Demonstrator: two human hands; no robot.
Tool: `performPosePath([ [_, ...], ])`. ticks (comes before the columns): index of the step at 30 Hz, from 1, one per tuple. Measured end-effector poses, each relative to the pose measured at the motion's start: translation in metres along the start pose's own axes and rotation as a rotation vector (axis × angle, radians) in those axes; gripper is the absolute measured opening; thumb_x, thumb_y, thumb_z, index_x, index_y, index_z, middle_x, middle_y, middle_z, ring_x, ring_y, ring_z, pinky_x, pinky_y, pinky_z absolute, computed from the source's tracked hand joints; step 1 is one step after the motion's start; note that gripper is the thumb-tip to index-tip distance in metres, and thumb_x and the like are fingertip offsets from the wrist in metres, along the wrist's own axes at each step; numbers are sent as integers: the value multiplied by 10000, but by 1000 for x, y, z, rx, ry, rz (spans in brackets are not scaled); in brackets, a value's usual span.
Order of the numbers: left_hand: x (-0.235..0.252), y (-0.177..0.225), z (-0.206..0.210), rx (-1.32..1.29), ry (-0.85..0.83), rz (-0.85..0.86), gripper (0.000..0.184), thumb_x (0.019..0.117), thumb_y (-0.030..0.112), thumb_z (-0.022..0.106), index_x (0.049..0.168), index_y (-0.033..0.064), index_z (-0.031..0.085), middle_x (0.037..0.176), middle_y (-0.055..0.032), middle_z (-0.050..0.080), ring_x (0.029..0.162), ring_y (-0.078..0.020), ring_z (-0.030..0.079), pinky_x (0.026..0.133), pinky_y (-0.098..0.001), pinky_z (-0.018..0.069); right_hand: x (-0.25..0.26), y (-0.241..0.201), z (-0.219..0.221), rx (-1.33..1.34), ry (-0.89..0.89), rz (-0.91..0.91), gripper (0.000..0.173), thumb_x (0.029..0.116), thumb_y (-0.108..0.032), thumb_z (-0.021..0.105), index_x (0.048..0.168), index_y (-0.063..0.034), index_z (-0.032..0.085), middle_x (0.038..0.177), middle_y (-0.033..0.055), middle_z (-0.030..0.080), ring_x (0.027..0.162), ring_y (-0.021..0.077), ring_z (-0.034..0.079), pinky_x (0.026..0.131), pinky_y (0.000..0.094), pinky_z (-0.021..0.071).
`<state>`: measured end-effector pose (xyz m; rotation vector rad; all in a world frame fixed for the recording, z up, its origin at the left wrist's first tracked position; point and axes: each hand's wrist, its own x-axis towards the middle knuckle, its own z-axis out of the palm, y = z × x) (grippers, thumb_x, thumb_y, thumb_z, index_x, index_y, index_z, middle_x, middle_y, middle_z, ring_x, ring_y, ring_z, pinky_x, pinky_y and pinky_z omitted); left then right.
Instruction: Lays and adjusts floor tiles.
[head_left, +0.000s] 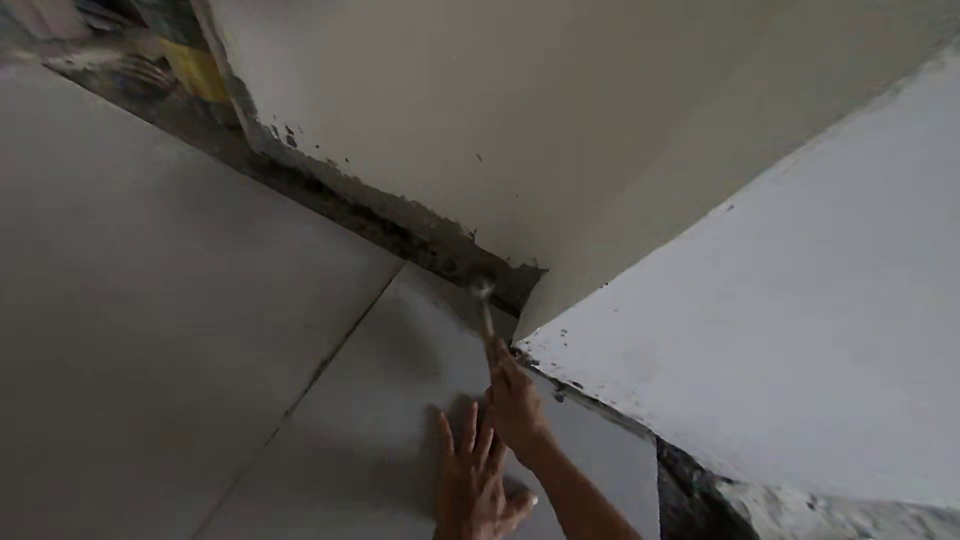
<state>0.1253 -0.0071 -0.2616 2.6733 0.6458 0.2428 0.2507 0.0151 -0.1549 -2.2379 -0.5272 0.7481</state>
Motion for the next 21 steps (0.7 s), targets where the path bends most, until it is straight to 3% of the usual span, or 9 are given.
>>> performPosePath([
  [2,10,1,-1,23,28,7,1035,767,928,397,1532,238,496,1648,-18,375,1557,-391,204,1104,-844,72,10,-5,-9,7,-10,21,454,1108,-275,406,1556,-215,455,882,106,684,642,205,636,605,397,565],
  [4,13,0,-6,44,22,10,1029,785,922,377,1547,238,473,1651,-22,368,1548,-401,230,1098,-844,96,16,-10,-14,71,3,-12,467,1105,-269,408,1568,-216,442,828,88,661,539,180,585,490,355,529],
  [7,10,3,-8,26,-38,-13,1032,788,911,397,1577,247,422,1673,-8,321,1560,-393,195,1105,-838,78,22,-17,-11,136,-78,117,467,1124,-310,389,1583,-227,399,846,112,661,520,186,587,472,331,522],
  [10,9,-1,1,43,58,13,1021,784,925,381,1539,246,486,1627,-20,412,1543,-388,254,1108,-837,93,22,-30,1,219,41,79,452,1115,-310,428,1562,-247,452,798,113,656,485,190,573,442,331,516],
  [12,9,-1,1,14,63,-2,1001,779,911,422,1490,218,553,1587,-33,472,1533,-379,286,1116,-833,82,22,-21,15,138,68,-15,486,1113,-283,401,1596,-232,393,799,95,665,527,187,587,479,353,523],
  [14,7,0,-3,-3,-20,-10,992,783,906,419,1492,223,546,1590,-22,468,1543,-367,263,1120,-828,65,24,-18,19,32,2,12,476,1115,-281,402,1587,-222,402,898,114,680,624,205,621,580,389,551],
  [16,8,-1,-3,-1,-33,-3,1010,782,917,398,1514,231,520,1614,-15,434,1552,-362,241,1119,-827,70,25,-27,18,-16,14,2,443,1111,-278,419,1549,-239,473,861,103,686,594,193,618,554,375,549],
  [19,8,0,3,-28,16,-10,1022,753,918,440,1496,224,541,1615,-24,431,1554,-360,232,1117,-831,47,23,-26,19,3,-17,39,468,1116,-278,405,1583,-277,415,828,86,672,585,180,600,557,355,535],
  [21,7,1,2,4,37,-4,1045,745,932,425,1509,227,525,1632,-15,403,1555,-361,229,1114,-831,63,22,-33,17,117,-13,82,444,1119,-276,419,1561,-249,451,831,114,669,514,185,568,484,338,507],
])
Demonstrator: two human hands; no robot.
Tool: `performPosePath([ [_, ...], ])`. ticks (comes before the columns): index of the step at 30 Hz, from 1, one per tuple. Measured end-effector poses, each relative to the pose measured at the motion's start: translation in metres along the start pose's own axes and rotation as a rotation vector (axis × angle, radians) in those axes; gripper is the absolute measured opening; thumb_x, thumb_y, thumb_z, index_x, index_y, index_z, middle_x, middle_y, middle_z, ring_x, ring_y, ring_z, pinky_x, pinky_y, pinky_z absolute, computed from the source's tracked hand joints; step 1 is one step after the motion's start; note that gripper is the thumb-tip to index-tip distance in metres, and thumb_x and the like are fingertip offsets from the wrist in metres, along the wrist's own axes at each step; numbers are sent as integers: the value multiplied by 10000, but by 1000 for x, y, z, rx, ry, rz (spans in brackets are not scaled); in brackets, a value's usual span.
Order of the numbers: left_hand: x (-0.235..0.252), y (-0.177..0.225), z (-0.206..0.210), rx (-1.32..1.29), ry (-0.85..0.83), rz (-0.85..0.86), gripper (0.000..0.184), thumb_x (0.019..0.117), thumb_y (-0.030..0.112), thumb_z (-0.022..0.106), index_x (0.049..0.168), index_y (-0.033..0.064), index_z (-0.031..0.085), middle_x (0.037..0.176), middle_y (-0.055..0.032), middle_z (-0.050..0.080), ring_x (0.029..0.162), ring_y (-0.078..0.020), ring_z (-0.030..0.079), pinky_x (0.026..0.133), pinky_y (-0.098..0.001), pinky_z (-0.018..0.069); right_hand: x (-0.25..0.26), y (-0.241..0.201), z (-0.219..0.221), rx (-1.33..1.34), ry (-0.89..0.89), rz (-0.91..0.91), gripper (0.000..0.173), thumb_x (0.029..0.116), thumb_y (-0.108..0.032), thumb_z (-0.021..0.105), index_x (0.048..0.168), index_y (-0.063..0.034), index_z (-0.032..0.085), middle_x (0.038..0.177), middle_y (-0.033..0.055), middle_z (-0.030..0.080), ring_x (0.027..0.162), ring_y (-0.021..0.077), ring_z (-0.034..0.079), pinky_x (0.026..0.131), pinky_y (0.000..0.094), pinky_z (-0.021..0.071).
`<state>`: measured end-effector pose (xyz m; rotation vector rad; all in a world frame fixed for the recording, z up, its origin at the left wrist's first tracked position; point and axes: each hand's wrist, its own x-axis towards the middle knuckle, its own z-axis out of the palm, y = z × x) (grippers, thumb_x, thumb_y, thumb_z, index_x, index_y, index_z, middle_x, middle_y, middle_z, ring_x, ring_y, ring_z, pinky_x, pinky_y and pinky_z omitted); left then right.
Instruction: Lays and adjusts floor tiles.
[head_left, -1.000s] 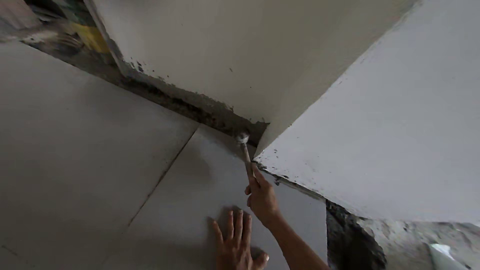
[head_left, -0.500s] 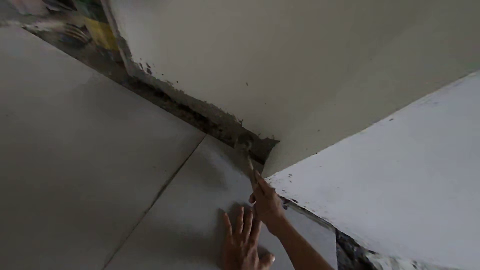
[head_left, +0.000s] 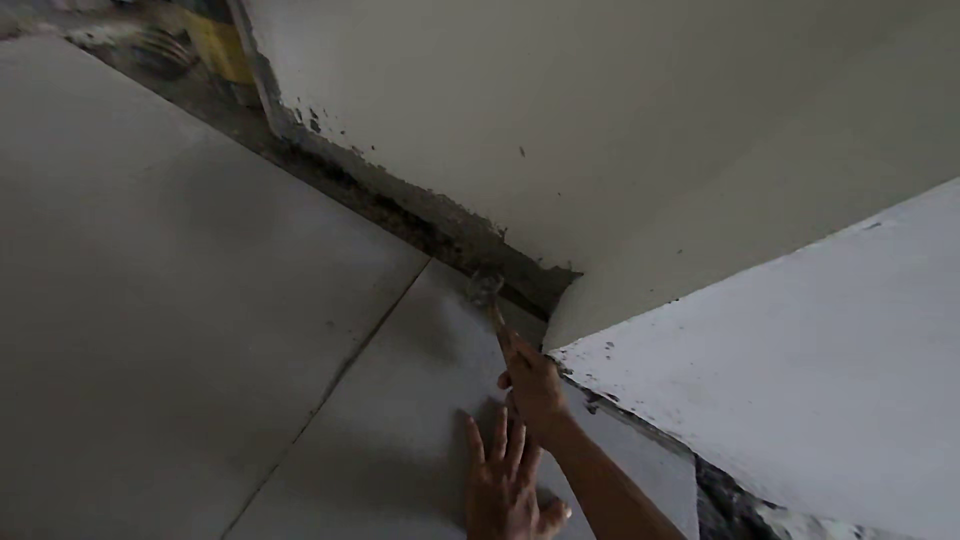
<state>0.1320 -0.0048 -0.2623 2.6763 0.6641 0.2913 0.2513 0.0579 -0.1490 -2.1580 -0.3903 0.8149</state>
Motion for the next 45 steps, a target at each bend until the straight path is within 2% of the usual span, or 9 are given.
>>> performPosePath([
  [9,5,2,1,-45,-27,-3,999,789,881,450,1539,222,481,1643,-22,383,1561,-361,210,1129,-822,55,-4,12,-10,-136,90,-148,433,1106,-239,423,1534,-219,491,823,111,676,561,209,589,513,396,522],
  [12,1,6,4,-80,17,1,994,806,852,481,1554,198,462,1652,-56,362,1567,-356,197,1179,-773,39,-2,29,-16,-197,26,-140,465,1107,-246,422,1572,-232,426,927,163,684,663,264,636,615,480,563],
  [15,1,1,10,-73,92,-5,992,779,850,522,1573,263,426,1658,-27,355,1566,-307,224,1207,-738,55,1,19,-19,-97,76,-115,423,1101,-326,457,1500,-190,492,859,122,651,527,190,532,457,376,471],
  [19,2,3,12,-95,80,-21,987,760,841,560,1575,301,418,1657,7,356,1567,-304,218,1212,-722,59,13,40,-29,-153,59,-78,485,1105,-390,398,1575,-269,397,874,124,628,536,200,521,466,400,465],
  [28,9,3,20,-46,104,-27,1028,707,904,515,1557,330,443,1645,30,378,1565,-294,225,1199,-737,53,9,28,-29,-95,71,-132,464,1092,-394,436,1526,-232,453,832,77,607,503,138,490,430,332,436],
  [31,5,5,12,-63,90,-53,1022,707,875,564,1546,300,467,1636,25,395,1563,-296,231,1201,-733,59,2,34,-18,-129,100,-233,499,1098,-331,411,1579,-202,387,906,118,617,602,182,525,532,409,489],
  [35,8,7,9,-74,105,-75,974,742,834,581,1549,300,464,1633,41,398,1557,-268,254,1212,-714,68,8,13,-20,-183,8,-98,482,1100,-430,401,1568,-318,411,850,124,622,498,187,488,441,385,442],
  [42,13,10,17,-27,123,-75,999,758,861,510,1555,260,458,1635,9,398,1556,-299,252,1188,-750,75,-4,16,-18,-129,91,-149,465,1093,-381,441,1543,-262,461,851,104,620,513,180,504,440,375,451],
  [45,6,12,6,-69,34,-70,984,809,818,512,1576,207,423,1666,-27,337,1571,-317,198,1183,-762,51,-12,35,-22,-195,73,-135,489,1103,-364,415,1581,-259,402,995,175,656,622,245,554,553,468,495],
])
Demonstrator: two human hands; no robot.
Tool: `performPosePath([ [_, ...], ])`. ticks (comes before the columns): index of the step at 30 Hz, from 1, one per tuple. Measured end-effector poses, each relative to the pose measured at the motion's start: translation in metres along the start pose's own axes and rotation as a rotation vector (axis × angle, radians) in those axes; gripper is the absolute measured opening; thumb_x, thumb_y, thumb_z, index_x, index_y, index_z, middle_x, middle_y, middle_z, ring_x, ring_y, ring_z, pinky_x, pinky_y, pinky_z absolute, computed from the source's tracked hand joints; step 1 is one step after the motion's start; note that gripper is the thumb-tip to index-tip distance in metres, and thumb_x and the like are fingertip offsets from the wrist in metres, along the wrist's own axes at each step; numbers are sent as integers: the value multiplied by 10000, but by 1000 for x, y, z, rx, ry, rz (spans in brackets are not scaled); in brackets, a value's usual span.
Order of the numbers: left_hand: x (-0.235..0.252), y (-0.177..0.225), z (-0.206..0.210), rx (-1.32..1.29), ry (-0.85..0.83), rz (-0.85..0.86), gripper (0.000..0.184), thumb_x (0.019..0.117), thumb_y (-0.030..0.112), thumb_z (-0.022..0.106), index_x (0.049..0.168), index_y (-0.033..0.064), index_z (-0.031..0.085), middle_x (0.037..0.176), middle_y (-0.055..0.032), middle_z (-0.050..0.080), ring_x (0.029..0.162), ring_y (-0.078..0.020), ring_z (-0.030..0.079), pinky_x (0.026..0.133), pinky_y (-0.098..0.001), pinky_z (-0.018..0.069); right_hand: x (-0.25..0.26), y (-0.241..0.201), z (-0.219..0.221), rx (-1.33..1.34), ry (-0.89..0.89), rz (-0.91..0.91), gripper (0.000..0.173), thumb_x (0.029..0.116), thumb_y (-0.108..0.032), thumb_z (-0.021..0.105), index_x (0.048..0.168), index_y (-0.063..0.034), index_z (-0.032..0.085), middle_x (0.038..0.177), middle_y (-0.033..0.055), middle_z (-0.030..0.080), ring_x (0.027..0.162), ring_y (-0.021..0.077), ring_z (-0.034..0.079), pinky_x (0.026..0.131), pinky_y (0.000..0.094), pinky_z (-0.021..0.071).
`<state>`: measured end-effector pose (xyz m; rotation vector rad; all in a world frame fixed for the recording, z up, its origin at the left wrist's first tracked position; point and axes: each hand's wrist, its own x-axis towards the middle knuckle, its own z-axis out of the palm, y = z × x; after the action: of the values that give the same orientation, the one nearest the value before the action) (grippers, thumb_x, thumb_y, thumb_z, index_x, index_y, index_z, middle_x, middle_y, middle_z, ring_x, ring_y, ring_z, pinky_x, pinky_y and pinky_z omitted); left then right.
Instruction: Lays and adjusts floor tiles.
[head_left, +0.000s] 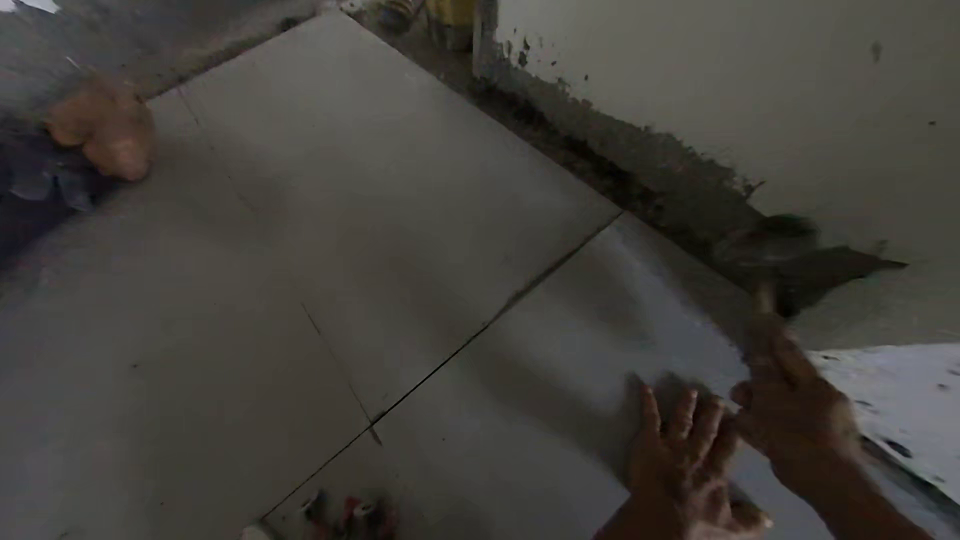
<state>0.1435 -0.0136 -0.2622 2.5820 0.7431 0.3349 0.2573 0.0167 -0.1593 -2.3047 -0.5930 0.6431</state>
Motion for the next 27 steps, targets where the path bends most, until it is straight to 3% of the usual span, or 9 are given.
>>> performPosePath([
  [3,5,-1,2,-32,38,11,986,792,812,543,1570,217,430,1656,-32,358,1569,-305,210,1195,-746,53,3,-8,-9,58,23,34,447,1101,-368,441,1536,-270,465,873,120,625,510,188,485,431,372,420],
  [6,1,-1,3,13,-9,2,1019,794,848,494,1588,215,398,1670,-34,327,1572,-319,192,1190,-754,44,-3,-6,-6,65,25,19,480,1110,-359,402,1580,-260,395,856,122,614,540,198,492,471,402,444],
  [10,5,-1,0,-3,-38,23,1028,798,850,482,1600,217,372,1683,-58,294,1573,-346,173,1186,-761,32,-1,-22,-15,39,5,44,438,1111,-352,428,1543,-294,470,835,118,623,489,189,472,419,363,403],
  [13,0,-2,-2,-13,-10,18,1014,797,845,496,1573,197,425,1672,-59,319,1570,-349,190,1188,-756,41,-7,-15,-9,-58,-13,-4,465,1111,-286,412,1573,-241,424,946,189,674,645,288,609,591,515,534],
  [17,2,-4,-4,-15,-14,41,977,812,840,481,1556,207,451,1667,-64,329,1568,-349,196,1182,-762,55,-2,-22,-10,1,-19,17,444,1107,-292,440,1549,-257,471,878,138,654,545,215,543,482,403,479],
  [20,-1,-6,1,-39,26,64,953,816,845,466,1520,205,511,1652,-90,355,1561,-384,201,1162,-793,60,-2,-15,-5,-34,-41,-6,466,1106,-257,427,1570,-219,435,1029,173,695,707,266,647,665,489,564],
  [24,2,-6,-5,-2,10,59,950,813,861,453,1539,248,480,1657,-76,349,1562,-375,199,1154,-794,60,0,-35,-4,50,38,-31,454,1105,-264,440,1555,-215,465,809,111,646,561,209,565,512,398,503],
  [25,0,-6,-2,-8,10,53,956,809,861,457,1540,245,481,1658,-72,347,1567,-373,180,1159,-790,46,-1,-31,1,31,56,-71,470,1102,-261,434,1571,-231,445,842,114,668,585,215,591,547,422,533],
  [27,-5,-5,3,-18,12,58,918,817,850,458,1503,246,532,1633,-67,397,1566,-380,180,1157,-798,40,1,-21,8,-4,-26,-50,473,1106,-268,421,1578,-237,424,1095,154,709,733,245,666,699,477,579],
])
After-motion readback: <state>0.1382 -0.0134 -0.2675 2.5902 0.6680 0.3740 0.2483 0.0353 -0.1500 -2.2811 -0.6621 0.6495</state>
